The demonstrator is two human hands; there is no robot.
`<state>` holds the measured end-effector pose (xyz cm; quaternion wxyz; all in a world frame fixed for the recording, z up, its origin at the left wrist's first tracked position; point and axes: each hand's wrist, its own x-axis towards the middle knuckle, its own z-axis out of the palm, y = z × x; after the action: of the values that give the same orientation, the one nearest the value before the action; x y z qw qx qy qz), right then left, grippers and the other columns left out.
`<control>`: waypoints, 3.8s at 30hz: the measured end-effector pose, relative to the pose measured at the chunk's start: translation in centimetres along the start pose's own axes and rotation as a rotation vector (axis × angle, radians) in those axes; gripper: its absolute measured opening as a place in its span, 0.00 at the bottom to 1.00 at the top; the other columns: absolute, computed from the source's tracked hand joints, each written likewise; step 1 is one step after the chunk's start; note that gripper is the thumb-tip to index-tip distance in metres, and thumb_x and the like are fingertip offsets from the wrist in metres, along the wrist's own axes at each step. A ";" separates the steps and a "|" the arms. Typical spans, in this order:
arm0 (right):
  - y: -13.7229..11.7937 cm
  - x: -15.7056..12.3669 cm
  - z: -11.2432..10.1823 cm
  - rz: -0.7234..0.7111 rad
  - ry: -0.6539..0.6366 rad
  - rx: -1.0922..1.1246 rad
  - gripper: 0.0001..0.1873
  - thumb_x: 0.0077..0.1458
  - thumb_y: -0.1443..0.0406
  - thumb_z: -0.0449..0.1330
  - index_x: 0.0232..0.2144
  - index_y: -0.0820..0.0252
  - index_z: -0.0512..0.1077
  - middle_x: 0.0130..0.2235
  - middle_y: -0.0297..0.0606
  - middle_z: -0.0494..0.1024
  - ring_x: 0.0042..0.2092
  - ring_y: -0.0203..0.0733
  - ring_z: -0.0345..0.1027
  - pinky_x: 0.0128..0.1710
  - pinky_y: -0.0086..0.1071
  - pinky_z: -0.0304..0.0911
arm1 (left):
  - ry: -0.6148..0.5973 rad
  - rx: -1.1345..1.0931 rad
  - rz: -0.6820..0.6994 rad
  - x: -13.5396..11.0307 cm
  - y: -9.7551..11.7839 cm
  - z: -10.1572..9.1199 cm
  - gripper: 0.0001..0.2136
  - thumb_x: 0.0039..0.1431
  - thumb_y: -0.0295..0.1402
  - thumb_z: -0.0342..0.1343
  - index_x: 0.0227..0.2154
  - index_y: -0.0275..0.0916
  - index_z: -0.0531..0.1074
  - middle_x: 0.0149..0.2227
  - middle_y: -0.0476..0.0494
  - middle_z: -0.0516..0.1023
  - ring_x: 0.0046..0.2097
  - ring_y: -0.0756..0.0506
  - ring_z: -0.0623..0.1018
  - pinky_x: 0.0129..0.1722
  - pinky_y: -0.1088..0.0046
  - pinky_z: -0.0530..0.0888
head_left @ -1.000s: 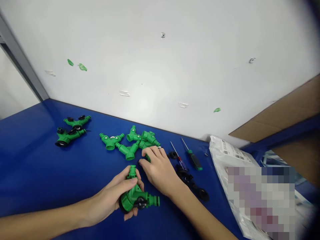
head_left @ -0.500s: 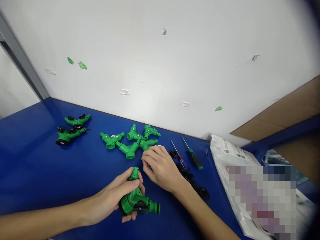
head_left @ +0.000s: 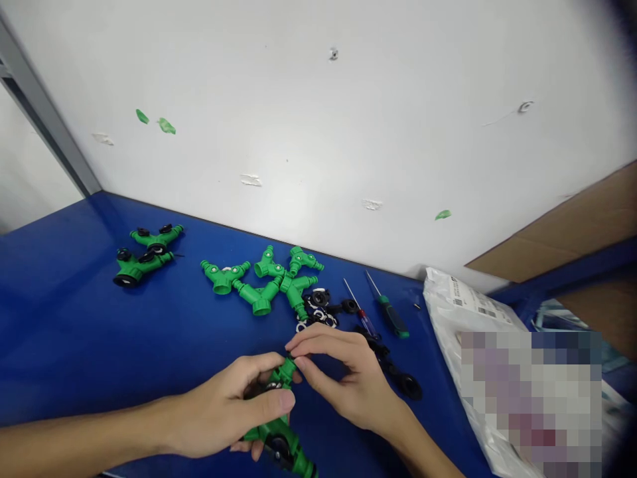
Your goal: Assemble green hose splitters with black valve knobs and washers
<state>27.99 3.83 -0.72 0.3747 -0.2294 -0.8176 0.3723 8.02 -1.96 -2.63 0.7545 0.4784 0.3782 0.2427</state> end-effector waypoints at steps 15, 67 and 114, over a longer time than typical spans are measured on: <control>-0.6 -0.2 -0.7 -0.029 -0.008 0.006 0.10 0.56 0.75 0.63 0.37 0.56 0.80 0.40 0.42 0.80 0.36 0.40 0.76 0.37 0.34 0.73 | -0.017 -0.048 0.092 -0.2 0.0 0.0 0.23 0.58 0.56 0.53 0.38 0.39 0.68 0.30 0.50 0.69 0.21 0.56 0.66 0.21 0.78 0.63; 1.3 -0.1 -1.1 0.388 0.084 0.360 0.13 0.60 0.57 0.63 0.35 0.61 0.80 0.27 0.36 0.77 0.26 0.34 0.69 0.24 0.26 0.66 | 0.072 -0.242 0.183 0.2 0.4 -0.5 0.20 0.58 0.46 0.62 0.46 0.42 0.64 0.43 0.43 0.77 0.38 0.48 0.77 0.38 0.69 0.73; 2.2 -2.4 -3.4 0.108 0.017 -0.748 0.08 0.63 0.69 0.56 0.40 0.59 0.76 0.39 0.43 0.78 0.41 0.48 0.73 0.43 0.43 0.73 | 0.930 1.538 0.110 -2.1 5.1 -8.5 0.24 0.62 0.48 0.49 0.54 0.37 0.67 0.51 0.35 0.74 0.48 0.36 0.78 0.48 0.61 0.73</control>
<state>32.28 5.15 -2.03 0.2519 -0.3962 -0.8805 0.0653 -0.03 3.27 0.56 -0.0159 0.7220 0.6799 0.1274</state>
